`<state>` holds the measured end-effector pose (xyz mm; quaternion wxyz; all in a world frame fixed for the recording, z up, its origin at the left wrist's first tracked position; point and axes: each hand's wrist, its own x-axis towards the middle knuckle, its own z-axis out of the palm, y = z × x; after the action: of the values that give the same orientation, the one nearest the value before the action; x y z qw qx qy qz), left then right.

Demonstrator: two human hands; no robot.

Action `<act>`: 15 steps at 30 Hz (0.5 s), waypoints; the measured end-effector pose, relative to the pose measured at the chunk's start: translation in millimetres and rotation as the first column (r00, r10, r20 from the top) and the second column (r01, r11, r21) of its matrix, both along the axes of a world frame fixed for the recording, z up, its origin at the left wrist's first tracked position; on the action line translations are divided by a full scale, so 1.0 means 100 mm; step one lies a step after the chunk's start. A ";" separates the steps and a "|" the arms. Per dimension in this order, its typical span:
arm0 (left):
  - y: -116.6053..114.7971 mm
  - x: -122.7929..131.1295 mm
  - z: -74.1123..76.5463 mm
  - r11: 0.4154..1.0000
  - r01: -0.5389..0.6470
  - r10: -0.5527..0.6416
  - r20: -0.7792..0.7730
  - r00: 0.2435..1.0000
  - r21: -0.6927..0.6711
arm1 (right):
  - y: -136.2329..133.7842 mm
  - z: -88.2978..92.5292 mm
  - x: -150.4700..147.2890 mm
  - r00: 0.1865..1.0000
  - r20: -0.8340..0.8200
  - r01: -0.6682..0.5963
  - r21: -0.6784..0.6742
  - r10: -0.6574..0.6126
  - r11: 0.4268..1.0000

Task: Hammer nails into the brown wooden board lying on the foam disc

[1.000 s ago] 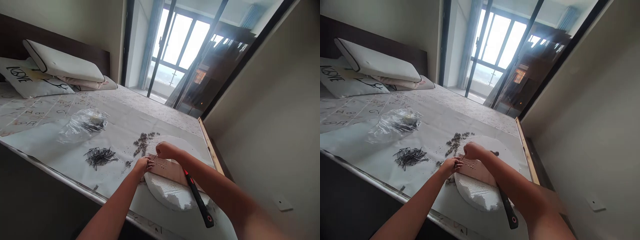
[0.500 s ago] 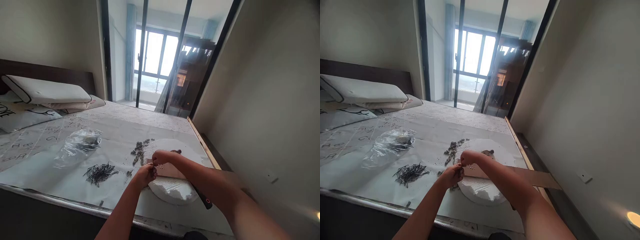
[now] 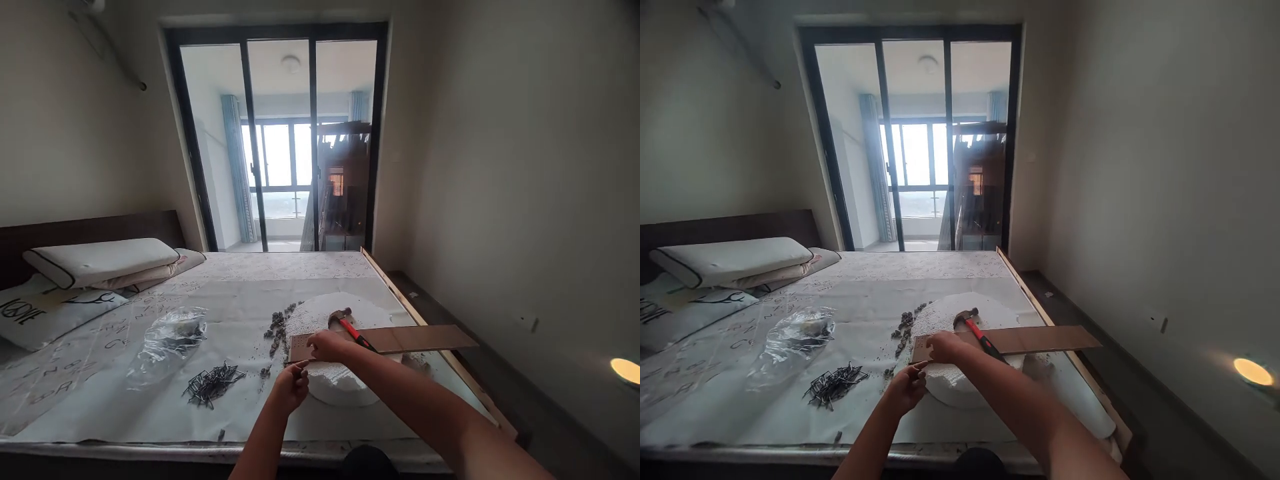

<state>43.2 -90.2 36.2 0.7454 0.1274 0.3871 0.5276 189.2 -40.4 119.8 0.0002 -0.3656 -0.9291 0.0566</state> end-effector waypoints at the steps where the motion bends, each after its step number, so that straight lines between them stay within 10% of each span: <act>1: -0.04 0.01 0.01 0.999 -0.035 0.035 -0.004 0.999 -0.008 | 0.00 -0.03 0.11 0.999 -0.026 0.033 0.000 -0.033 0.999; 15: -0.33 0.09 0.23 0.976 -0.190 0.170 -0.168 0.971 -0.110 | 0.09 -0.30 0.78 0.963 -0.210 0.155 -0.080 -0.168 0.985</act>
<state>52.7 -123.2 59.6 0.6679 0.0860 0.4871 0.5561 267.5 -31.1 89.6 0.0942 -0.4316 -0.8884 0.1249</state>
